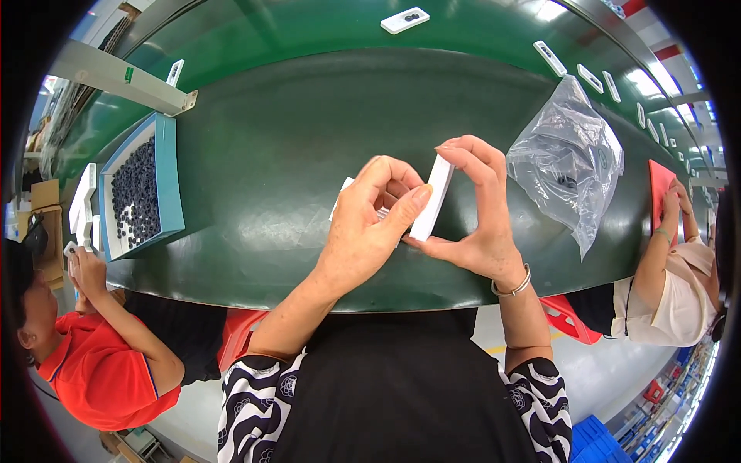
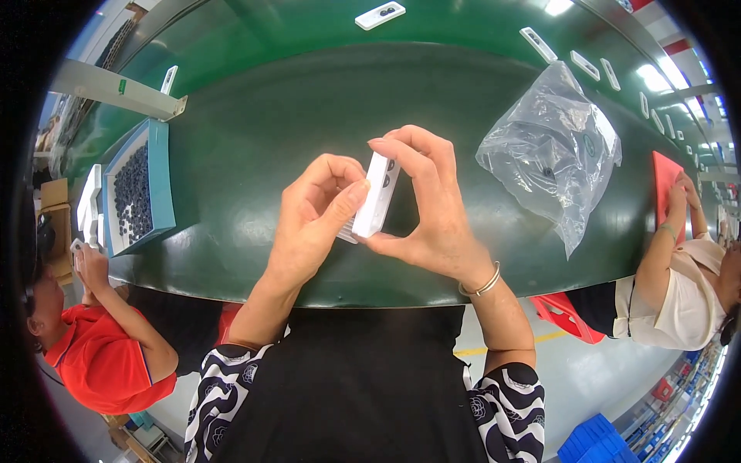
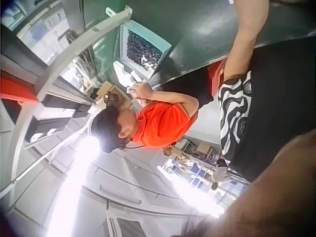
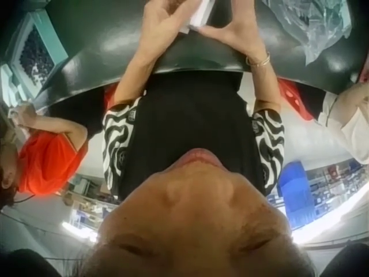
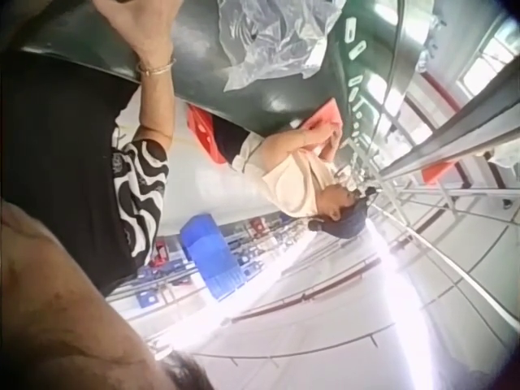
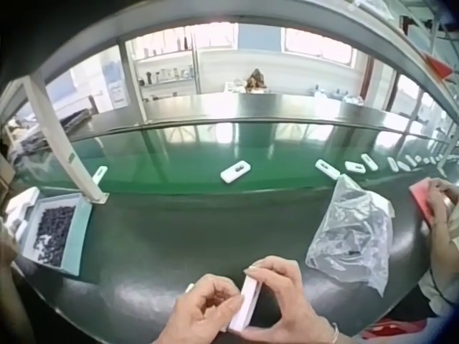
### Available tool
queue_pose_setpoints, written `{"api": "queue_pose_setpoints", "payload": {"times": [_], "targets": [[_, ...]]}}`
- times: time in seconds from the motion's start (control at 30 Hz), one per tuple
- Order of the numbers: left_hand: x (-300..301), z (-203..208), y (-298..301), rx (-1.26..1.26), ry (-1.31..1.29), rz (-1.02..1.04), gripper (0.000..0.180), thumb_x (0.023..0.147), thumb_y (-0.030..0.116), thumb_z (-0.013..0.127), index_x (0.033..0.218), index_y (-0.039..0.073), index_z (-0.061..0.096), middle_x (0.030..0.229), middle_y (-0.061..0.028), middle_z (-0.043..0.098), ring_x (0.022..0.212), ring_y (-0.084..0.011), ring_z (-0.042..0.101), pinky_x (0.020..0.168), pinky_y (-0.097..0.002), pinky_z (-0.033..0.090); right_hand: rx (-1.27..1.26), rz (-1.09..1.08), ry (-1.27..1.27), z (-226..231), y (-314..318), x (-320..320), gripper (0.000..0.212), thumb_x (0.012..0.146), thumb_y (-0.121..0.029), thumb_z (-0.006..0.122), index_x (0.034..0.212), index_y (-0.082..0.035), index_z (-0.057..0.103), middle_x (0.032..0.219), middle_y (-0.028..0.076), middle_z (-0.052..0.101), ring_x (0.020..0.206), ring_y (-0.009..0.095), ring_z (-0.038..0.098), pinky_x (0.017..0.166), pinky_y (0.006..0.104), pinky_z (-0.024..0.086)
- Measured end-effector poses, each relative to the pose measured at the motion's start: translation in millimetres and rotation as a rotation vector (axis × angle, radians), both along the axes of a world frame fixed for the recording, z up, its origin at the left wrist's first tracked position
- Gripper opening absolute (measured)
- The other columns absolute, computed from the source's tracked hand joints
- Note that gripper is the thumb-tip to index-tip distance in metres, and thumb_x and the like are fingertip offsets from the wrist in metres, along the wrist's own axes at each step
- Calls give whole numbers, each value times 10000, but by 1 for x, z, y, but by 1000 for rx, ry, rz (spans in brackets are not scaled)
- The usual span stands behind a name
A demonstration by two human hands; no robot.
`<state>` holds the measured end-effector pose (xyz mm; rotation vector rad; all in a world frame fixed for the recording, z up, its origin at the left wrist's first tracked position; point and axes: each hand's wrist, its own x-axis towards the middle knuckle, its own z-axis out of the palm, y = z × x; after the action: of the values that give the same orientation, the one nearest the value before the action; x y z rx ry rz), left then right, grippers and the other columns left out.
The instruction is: Packaging electronic components into small bags and cardboard boxes on a production line.
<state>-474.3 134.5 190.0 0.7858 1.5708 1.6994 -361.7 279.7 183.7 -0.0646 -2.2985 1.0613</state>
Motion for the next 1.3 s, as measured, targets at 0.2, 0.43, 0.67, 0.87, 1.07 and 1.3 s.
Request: {"api": "queue_pose_setpoints", "payload": {"times": [0.2, 0.43, 0.67, 0.87, 1.07, 1.3], "targets": [[-6, -2, -5, -16, -86, -101, 175, 1026, 193, 590, 995, 27, 545, 977, -17, 580, 854, -83, 536, 760, -248, 458, 115, -3, -15, -1, 1, -4, 931, 546, -151, 936, 1356, -76, 483, 1329, 149, 473, 1262, 313, 470, 1043, 453, 421], [-24, -7, -13, 173, -425, -16, 170, 1041, 206, 567, 1028, 37, 558, 1003, -42, 624, 870, -94, 589, 780, -257, 505, -189, 36, -10, 8, 21, -5, 922, 553, -228, 969, 1328, -75, 493, 1340, 104, 461, 1260, 244, 471, 1007, 391, 424], [-46, 0, -12, 316, -593, 37, 250, 1039, 239, 546, 1048, -10, 571, 1294, -194, 609, 1175, -316, 647, 957, -472, 584, 325, -515, -345, 15, 140, -105, 782, 768, -533, 801, 1316, -19, 585, 1309, 208, 565, 1166, 302, 604, 933, 426, 503], [-48, -7, -18, 276, -595, 63, 225, 1036, 228, 540, 1004, 6, 553, 1316, -202, 588, 1170, -395, 645, 877, -483, 627, 504, -804, -804, -16, 222, -168, 927, 730, -745, 700, 1289, -12, 602, 1282, 245, 599, 1158, 388, 618, 960, 472, 511], [-52, -8, -20, 269, -632, 35, 215, 1010, 235, 586, 979, 29, 532, 1310, -227, 590, 1051, -379, 700, 743, -435, 659, 457, -769, -547, 19, 206, -140, 698, 874, -641, 634, 1201, -25, 659, 1109, 196, 689, 1066, 329, 674, 896, 424, 535], [-46, -10, -24, 289, -668, 6, 186, 1002, 215, 608, 964, 62, 510, 1300, -259, 592, 969, -335, 724, 692, -395, 660, 132, -281, -735, 53, 45, 26, 179, 975, -155, 624, 927, 10, 677, 716, 98, 677, 658, 237, 661, 670, 349, 511]]}}
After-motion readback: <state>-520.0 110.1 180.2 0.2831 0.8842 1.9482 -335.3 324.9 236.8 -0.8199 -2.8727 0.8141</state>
